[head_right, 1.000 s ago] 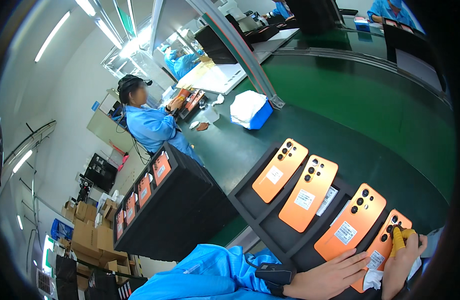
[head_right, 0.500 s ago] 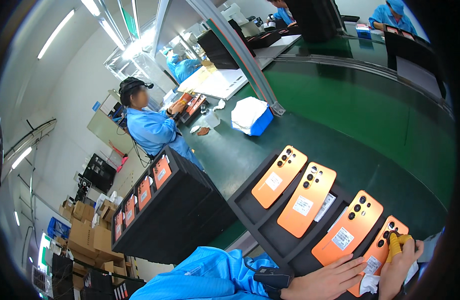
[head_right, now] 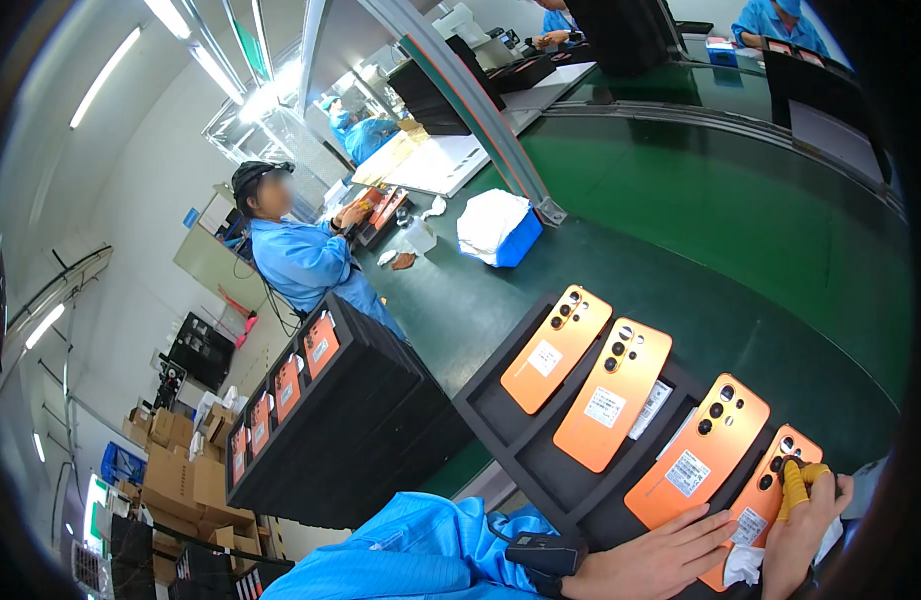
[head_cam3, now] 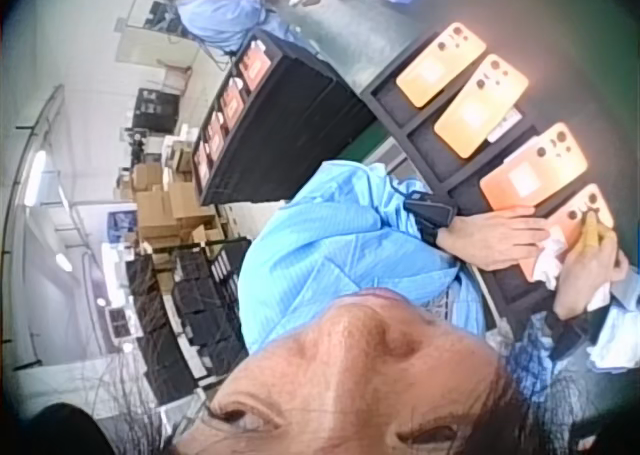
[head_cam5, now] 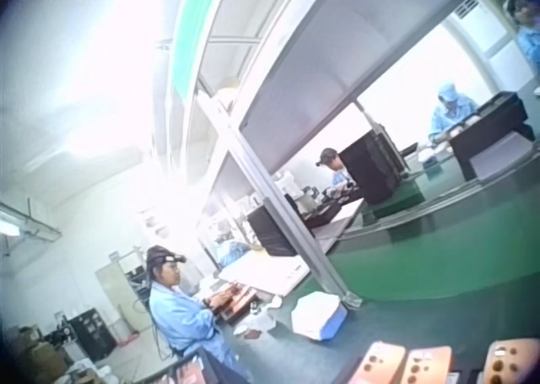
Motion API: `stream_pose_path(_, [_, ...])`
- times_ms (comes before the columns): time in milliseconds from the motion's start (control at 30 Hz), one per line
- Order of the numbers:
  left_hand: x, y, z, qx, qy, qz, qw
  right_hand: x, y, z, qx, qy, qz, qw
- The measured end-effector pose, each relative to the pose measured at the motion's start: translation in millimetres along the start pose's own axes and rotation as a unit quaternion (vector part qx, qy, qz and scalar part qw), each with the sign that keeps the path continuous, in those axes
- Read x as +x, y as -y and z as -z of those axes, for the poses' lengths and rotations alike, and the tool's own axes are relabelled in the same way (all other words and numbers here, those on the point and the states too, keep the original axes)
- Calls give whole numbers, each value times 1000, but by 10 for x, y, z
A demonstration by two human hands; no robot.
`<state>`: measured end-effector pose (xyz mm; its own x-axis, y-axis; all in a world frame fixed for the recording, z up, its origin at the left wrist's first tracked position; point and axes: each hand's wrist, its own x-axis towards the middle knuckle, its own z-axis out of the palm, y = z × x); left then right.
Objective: The recorder is cleaning and inspecting the camera lenses of multiple orange mobile phones on an assembly line.
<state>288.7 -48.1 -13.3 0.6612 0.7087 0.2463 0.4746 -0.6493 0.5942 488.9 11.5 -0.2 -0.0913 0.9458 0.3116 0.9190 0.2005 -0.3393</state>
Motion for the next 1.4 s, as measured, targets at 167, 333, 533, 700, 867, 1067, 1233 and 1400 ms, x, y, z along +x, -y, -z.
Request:
stream_pose_path(167, [8, -28, 40, -7, 12, 2, 1000, -19, -37, 1, -21, -8, 37, 999])
stream_pose_path(333, [-1, -4, 37, 9, 7, 0, 1000, 4, -14, -7, -4, -2, 34, 999])
stream_pose_path(533, [15, -16, 41, 0, 16, 1, 1000, -37, -146, -161, -29, -28, 14, 999])
stream_pose_path(700, [29, -69, 39, -22, 36, 21, 999, -76, -99, -80, -29, -35, 11, 999])
stream_pose_path(867, [41, -90, 99, 46, 31, 4, 998, -9, 64, 164, -73, -58, 127, 988])
stream_pose_path(1067, [68, -54, 309, 70, 47, 43, 995, 126, 151, 236, -64, 14, 179, 982])
stream_pose_path(1233, [135, -93, 300, 73, 46, 47, 995, 47, 163, 327, -115, 27, 148, 982])
stream_pose_path(1400, [125, -125, 277, 62, 54, 42, 996, -67, 58, 431, -157, 12, 114, 981])
